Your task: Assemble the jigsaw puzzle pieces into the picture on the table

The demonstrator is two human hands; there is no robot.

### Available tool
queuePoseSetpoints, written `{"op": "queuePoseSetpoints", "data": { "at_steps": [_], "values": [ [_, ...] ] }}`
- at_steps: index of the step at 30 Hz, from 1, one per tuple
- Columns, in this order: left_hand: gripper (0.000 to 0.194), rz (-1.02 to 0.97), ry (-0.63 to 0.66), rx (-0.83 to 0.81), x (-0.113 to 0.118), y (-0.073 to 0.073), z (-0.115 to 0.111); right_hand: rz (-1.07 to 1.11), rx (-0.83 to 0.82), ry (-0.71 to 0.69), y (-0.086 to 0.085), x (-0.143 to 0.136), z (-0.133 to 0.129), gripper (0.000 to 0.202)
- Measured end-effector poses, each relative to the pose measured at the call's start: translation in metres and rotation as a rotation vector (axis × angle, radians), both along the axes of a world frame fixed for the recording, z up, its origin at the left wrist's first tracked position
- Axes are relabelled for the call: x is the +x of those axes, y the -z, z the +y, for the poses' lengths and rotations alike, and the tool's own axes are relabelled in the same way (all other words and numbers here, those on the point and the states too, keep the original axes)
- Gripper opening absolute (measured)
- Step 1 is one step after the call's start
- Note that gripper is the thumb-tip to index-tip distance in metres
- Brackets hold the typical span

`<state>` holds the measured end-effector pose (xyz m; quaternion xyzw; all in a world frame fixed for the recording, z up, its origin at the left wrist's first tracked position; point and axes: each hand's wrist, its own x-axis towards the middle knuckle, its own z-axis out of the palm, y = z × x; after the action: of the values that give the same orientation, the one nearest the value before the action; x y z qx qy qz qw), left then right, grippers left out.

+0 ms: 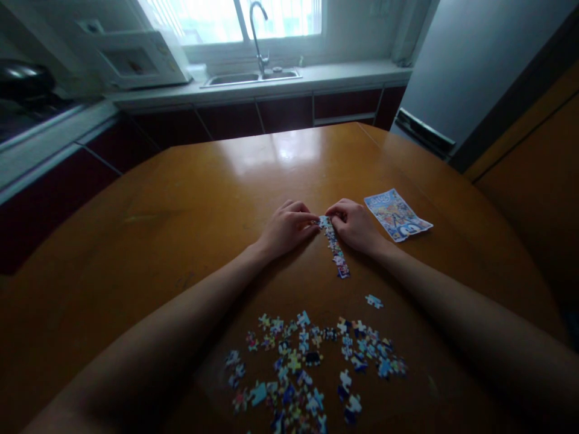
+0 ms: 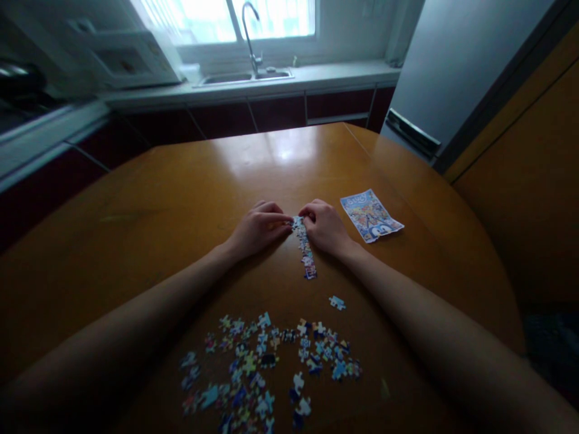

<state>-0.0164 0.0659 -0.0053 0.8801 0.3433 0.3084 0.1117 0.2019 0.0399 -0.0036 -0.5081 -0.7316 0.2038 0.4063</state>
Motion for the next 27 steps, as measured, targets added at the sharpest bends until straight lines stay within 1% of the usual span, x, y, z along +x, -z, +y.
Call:
{"op": "queuePoseSetpoints", "data": {
  "at_steps": [5, 10, 13, 21, 27],
  "values": [
    [0.019, -0.009, 0.004, 0.000, -0.0010, 0.0003, -0.0004, 0.010, 0.002, -0.003, 0.0003, 0.0003, 0.0000, 0.018],
    [0.019, 0.014, 0.046, 0.037, -0.0010, 0.0017, -0.0008, 0.014, -0.005, -0.011, 0.0014, 0.0009, 0.0004, 0.018],
    [0.017, 0.033, 0.040, 0.047, -0.0008, 0.0033, -0.0004, 0.008, 0.004, -0.013, 0.0021, 0.0011, 0.0006, 0.018],
    [0.017, 0.003, 0.030, 0.055, -0.0005, 0.0041, -0.0002, -0.011, -0.004, -0.011, 0.0004, 0.0004, -0.0001, 0.018],
    [0.016, 0.028, 0.021, 0.071, 0.0005, 0.0060, 0.0011, -0.002, -0.005, 0.004, 0.0013, 0.0011, -0.0003, 0.022]
  ]
}}
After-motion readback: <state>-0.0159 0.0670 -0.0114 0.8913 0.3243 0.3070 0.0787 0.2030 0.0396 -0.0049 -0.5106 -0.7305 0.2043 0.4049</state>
